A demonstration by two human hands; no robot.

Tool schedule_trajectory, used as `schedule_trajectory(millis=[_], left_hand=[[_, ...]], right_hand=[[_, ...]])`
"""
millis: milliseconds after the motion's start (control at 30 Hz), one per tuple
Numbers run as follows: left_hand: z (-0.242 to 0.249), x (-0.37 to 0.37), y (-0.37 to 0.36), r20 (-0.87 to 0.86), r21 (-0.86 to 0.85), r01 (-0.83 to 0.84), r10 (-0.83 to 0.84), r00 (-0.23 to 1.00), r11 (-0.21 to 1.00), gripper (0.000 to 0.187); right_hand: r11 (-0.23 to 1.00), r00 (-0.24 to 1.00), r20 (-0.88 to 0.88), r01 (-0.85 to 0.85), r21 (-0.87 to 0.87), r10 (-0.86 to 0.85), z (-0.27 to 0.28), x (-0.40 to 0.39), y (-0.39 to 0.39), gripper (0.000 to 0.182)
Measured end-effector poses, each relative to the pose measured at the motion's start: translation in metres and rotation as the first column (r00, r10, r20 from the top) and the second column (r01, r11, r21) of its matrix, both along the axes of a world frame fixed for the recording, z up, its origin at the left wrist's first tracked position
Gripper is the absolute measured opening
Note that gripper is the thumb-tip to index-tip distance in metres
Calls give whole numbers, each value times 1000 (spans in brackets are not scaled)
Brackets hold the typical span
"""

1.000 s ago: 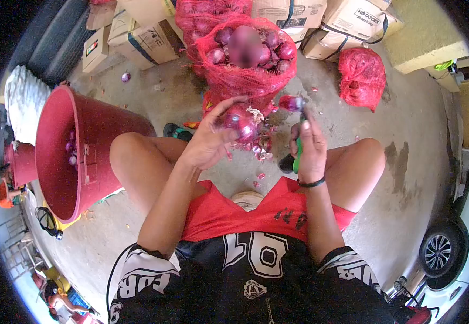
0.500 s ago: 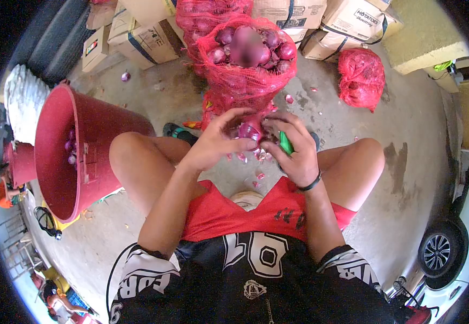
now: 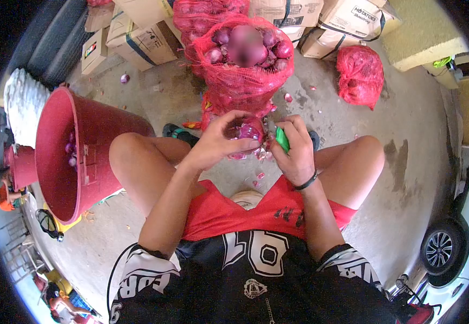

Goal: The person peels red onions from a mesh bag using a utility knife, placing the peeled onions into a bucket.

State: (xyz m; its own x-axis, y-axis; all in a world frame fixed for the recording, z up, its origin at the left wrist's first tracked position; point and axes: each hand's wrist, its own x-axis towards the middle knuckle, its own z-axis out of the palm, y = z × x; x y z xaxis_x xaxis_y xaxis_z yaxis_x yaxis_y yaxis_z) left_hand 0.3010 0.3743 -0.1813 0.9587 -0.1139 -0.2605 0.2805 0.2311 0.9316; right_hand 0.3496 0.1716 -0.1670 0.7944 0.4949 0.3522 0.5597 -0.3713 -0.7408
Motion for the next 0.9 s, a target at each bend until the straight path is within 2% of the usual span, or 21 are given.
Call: schedule_trajectory(millis=[133, 333, 433, 533, 600, 633, 700, 733, 833, 867, 900], left_hand=[[1, 1, -1, 41, 90, 44, -48, 998, 995, 65], [6, -1, -3, 73, 67, 78, -83, 994, 995, 73], [7, -4, 2, 84, 258, 192, -220, 972, 947, 80], [10, -4, 2, 209, 79, 215, -227, 951, 973, 84], [9, -4, 0, 150, -107, 134, -117, 982, 985, 84], [9, -5, 0, 113, -196, 85, -64, 992, 977, 84], [8, -1, 2, 128, -259, 26, 7, 992, 965, 79], [8, 1, 4, 134, -291, -2, 43, 990, 957, 77], [3, 2, 6, 117, -313, -82, 124, 985, 946, 75], [3, 2, 5, 100, -331, -116, 157, 982, 936, 74], [3, 3, 3, 84, -349, -150, 190, 978, 925, 73]], right_hand=[[996, 996, 7, 89, -11, -89, -5, 2, 3, 32], [979, 978, 48, 205, -19, -203, -1, 6, 12, 31], [950, 945, 119, 310, -29, -305, -6, 21, 6, 29], [932, 929, 98, 361, -15, -358, -9, 38, -6, 22], [924, 919, 104, 383, -8, -380, -10, 43, -10, 17], [940, 943, 34, 334, -74, -332, -14, 42, -11, 17], [957, 963, -116, 217, -194, -242, -21, 35, -13, 18], [967, 954, -219, 162, -198, -205, -19, 30, -11, 21], [988, 951, -277, 115, -103, -139, -18, 21, -7, 24], [990, 943, -301, 128, -62, -141, -13, 16, -6, 31], [991, 941, -321, 128, 37, -109, -13, 12, -3, 34]])
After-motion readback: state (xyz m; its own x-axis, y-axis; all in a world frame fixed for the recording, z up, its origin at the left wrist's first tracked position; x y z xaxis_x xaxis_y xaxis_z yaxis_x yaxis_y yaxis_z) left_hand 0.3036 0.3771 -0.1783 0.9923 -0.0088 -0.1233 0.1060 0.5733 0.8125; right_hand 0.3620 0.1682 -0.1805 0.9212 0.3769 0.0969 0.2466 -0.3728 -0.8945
